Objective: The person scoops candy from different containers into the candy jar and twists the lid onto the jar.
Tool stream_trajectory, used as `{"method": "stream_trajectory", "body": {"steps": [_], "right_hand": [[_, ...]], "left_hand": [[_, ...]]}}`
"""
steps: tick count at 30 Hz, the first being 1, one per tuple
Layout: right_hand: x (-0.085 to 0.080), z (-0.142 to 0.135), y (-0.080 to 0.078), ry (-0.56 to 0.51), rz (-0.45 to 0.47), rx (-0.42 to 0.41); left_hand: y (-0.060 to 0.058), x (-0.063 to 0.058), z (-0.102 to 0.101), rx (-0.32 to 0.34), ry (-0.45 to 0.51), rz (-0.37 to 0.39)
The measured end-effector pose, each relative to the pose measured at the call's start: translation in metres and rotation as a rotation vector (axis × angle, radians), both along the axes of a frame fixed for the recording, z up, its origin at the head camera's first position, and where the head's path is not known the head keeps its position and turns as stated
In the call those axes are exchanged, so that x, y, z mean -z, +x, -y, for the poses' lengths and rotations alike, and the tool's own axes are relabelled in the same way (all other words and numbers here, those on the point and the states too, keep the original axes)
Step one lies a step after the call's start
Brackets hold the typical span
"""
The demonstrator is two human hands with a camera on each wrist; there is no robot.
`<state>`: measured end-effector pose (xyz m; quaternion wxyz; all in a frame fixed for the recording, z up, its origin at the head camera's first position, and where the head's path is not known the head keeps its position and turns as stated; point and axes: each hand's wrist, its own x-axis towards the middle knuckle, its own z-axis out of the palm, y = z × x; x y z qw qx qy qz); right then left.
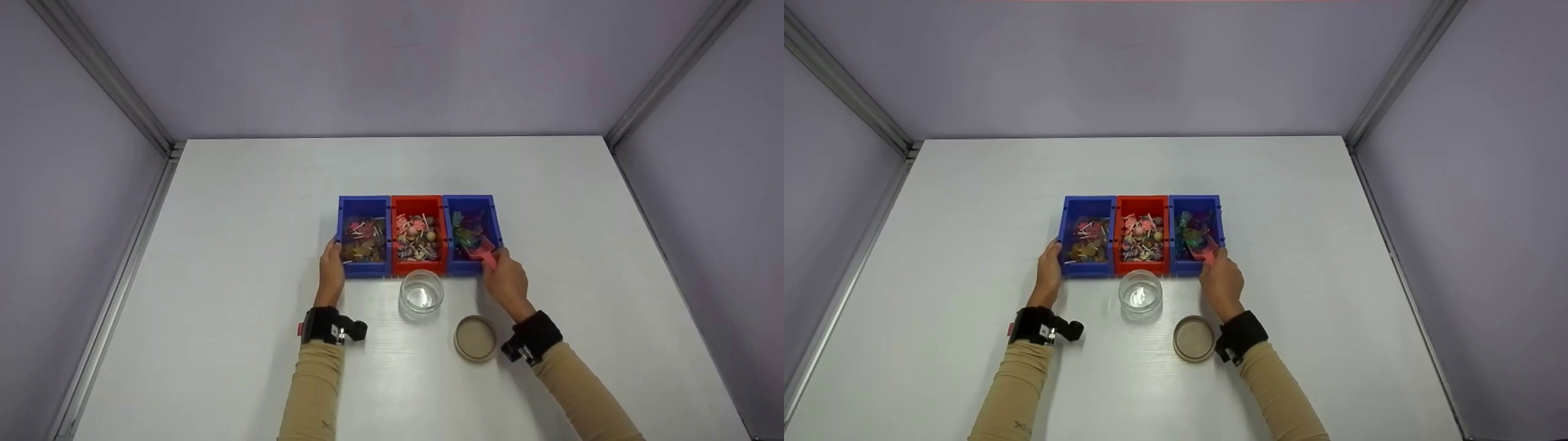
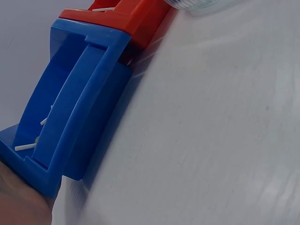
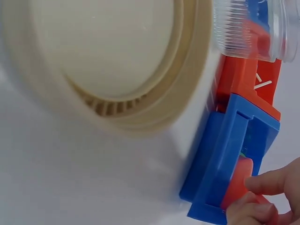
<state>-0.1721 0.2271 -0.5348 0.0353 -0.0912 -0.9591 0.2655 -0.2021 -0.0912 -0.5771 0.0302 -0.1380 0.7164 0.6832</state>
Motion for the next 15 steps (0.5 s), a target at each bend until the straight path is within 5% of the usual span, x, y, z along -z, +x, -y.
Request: {"method": "stream_trajectory", "body": {"steps": [8,15], "right_hand": [[-0.017,0.004,-0.005,0.06,0.167,0.053],[-0.022,0.007,-0.004,0.071,0.101,0.024]], "left_hand": [[-0.001,0.001,0.001,0.002,-0.009,-0.001],[0.0,0.0,0.001,0.002,-0.008,0.019]]}}
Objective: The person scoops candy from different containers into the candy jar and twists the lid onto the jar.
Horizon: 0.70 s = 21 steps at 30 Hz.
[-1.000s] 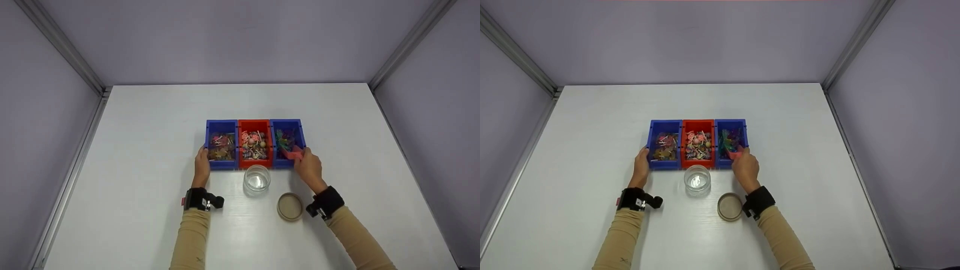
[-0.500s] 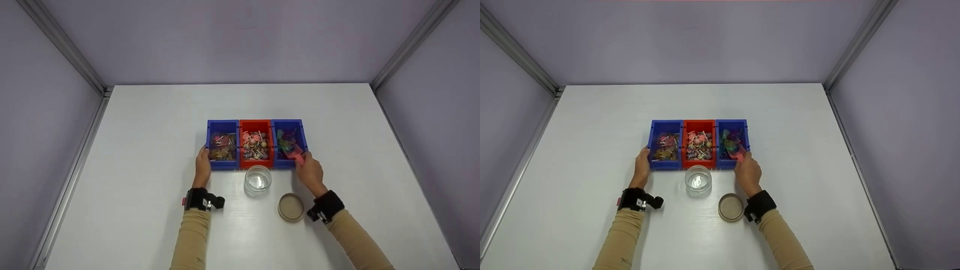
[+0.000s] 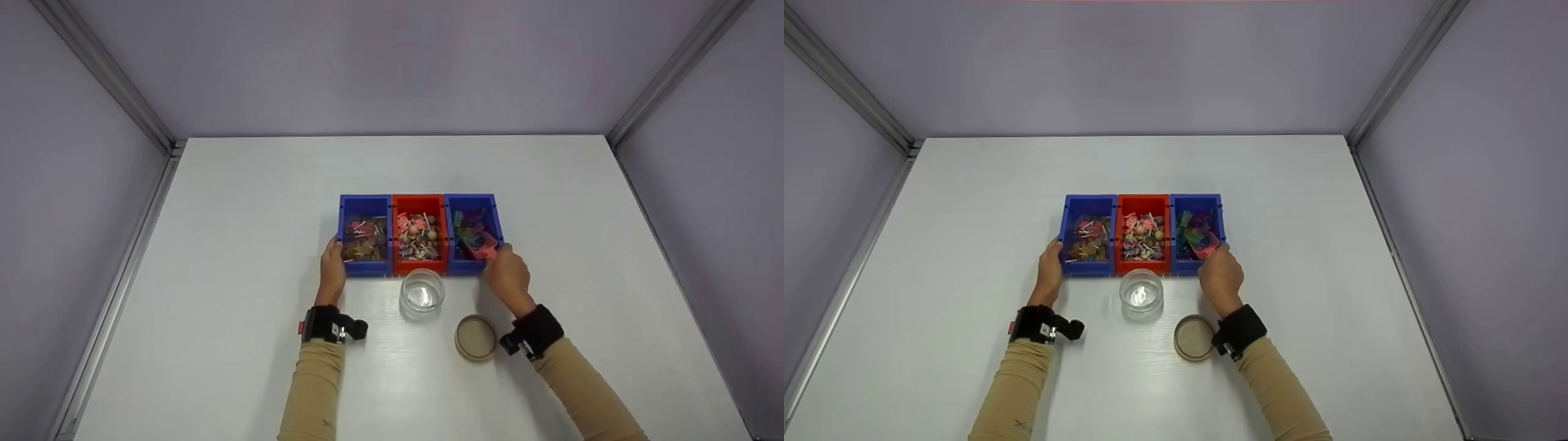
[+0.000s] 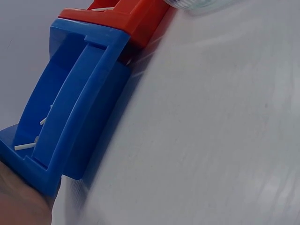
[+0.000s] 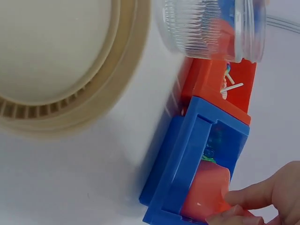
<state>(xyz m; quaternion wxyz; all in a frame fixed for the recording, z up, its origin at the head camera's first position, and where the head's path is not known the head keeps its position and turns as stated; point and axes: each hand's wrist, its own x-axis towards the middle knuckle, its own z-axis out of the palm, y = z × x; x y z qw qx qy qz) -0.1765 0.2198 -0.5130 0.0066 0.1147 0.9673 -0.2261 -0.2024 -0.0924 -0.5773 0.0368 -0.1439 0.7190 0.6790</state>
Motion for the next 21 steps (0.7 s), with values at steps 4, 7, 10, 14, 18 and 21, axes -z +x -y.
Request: {"method": "stream_trajectory", "body": {"steps": [4,7,10,14,18,21], "right_hand": [[0.0,-0.001,0.004,-0.025,-0.05,-0.019],[0.004,-0.004,0.007,-0.06,-0.084,-0.024],[0.01,-0.007,0.011,-0.096,-0.118,-0.024],[0.018,-0.011,0.014,-0.135,-0.162,-0.025],[0.023,-0.014,0.016,-0.154,-0.194,-0.034],[0.026,-0.015,0.016,-0.164,-0.211,-0.039]], "left_hand": [[0.0,-0.001,0.0,-0.006,-0.008,-0.025],[0.001,-0.002,0.0,-0.004,-0.008,-0.043],[0.001,-0.001,0.0,-0.001,0.001,-0.043],[0.001,0.001,0.001,0.0,0.002,-0.034],[0.001,0.001,0.001,0.003,-0.008,-0.012],[0.0,0.001,0.001,0.002,-0.018,0.006]]}}
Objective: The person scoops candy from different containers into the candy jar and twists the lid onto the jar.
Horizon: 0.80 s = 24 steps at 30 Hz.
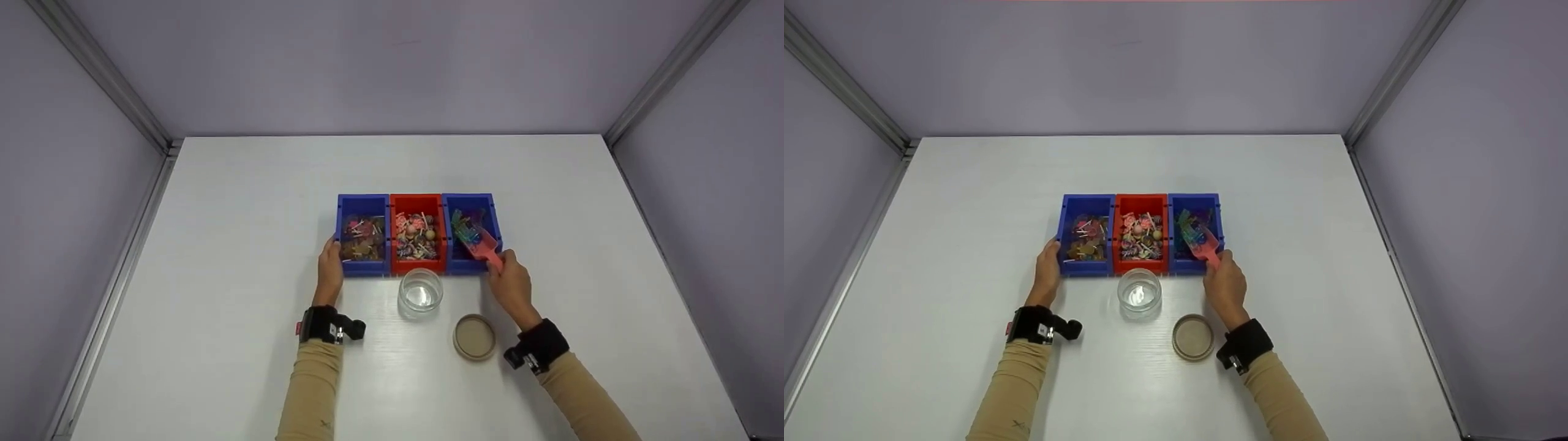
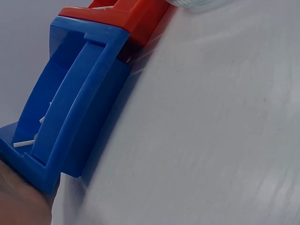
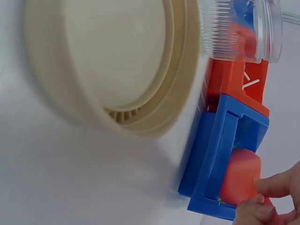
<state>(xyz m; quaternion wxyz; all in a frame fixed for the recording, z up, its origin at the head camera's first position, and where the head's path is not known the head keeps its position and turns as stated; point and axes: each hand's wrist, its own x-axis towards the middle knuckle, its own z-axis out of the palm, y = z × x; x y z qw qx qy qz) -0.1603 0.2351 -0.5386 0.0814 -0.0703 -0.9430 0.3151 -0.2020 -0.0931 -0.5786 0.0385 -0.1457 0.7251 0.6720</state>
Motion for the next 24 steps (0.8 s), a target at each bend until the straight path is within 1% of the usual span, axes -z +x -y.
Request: {"method": "stream_trajectory", "body": {"steps": [7,13,18,24], "right_hand": [[0.005,0.001,0.001,-0.023,-0.02,-0.006],[0.009,-0.001,0.004,-0.03,-0.01,-0.015],[0.012,-0.001,0.005,-0.045,0.006,-0.017],[0.016,-0.002,0.002,-0.081,-0.039,-0.042]], "left_hand": [[-0.001,0.001,0.0,-0.009,-0.004,0.001],[0.0,0.0,-0.002,-0.011,0.009,-0.036],[0.0,-0.002,-0.003,-0.022,0.028,-0.015],[-0.003,-0.004,-0.001,-0.031,0.004,0.015]]}}
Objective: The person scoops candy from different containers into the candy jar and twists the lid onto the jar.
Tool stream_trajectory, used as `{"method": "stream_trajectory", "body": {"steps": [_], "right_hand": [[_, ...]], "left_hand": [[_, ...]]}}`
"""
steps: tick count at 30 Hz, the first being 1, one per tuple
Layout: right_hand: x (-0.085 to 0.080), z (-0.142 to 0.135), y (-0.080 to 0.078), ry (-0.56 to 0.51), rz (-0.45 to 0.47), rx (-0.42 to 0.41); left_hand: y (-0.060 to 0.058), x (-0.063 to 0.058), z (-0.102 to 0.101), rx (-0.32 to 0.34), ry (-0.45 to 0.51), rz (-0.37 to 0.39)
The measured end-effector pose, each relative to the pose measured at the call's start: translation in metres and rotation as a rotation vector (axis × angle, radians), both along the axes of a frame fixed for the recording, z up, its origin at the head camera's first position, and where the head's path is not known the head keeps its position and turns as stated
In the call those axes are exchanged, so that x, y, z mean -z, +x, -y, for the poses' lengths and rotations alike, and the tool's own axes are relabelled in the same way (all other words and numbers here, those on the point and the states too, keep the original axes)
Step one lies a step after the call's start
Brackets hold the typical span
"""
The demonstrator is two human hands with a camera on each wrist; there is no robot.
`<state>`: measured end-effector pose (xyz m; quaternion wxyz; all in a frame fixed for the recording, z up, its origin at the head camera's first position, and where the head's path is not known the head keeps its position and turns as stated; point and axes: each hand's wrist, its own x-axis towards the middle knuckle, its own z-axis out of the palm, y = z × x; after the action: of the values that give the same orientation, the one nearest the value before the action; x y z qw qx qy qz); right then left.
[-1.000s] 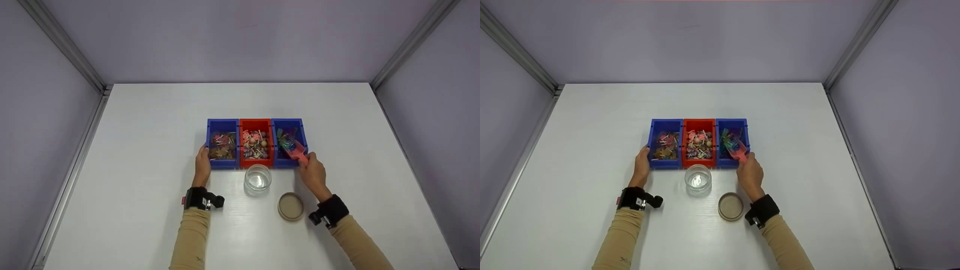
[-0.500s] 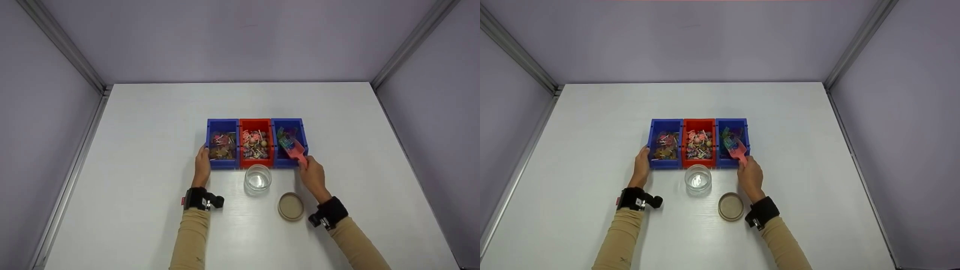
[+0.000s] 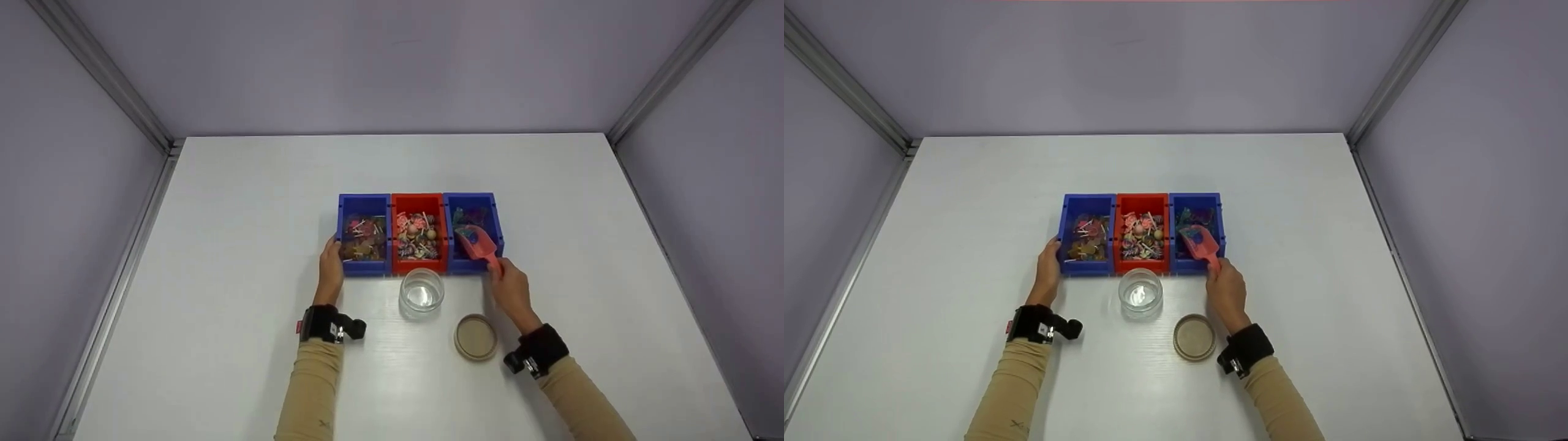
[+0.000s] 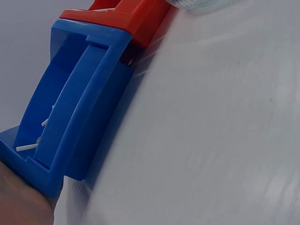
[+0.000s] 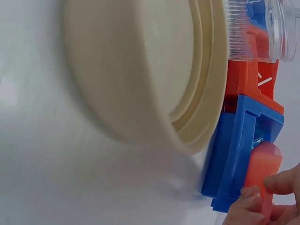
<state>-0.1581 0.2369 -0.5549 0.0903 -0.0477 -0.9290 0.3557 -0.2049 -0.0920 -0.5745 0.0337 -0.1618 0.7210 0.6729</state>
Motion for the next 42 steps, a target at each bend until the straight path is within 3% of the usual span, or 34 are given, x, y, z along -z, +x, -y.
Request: {"method": "stream_trajectory", "body": {"steps": [7,16,23,32,42], "right_hand": [[0.003,-0.001,-0.002,-0.045,0.036,-0.016],[-0.002,-0.002,-0.003,-0.061,0.134,0.012],[0.0,-0.002,-0.003,-0.049,-0.013,-0.008],[-0.004,-0.001,-0.005,-0.053,0.017,-0.001],[-0.013,-0.002,-0.001,-0.067,-0.011,-0.009]], "left_hand": [[0.0,0.001,0.001,0.021,-0.028,0.025],[0.001,0.002,0.002,0.055,-0.02,-0.041],[0.002,0.004,0.003,0.061,-0.022,-0.018],[0.003,0.004,0.002,0.062,-0.033,-0.013],[0.004,0.003,0.003,0.07,-0.056,-0.019]]}}
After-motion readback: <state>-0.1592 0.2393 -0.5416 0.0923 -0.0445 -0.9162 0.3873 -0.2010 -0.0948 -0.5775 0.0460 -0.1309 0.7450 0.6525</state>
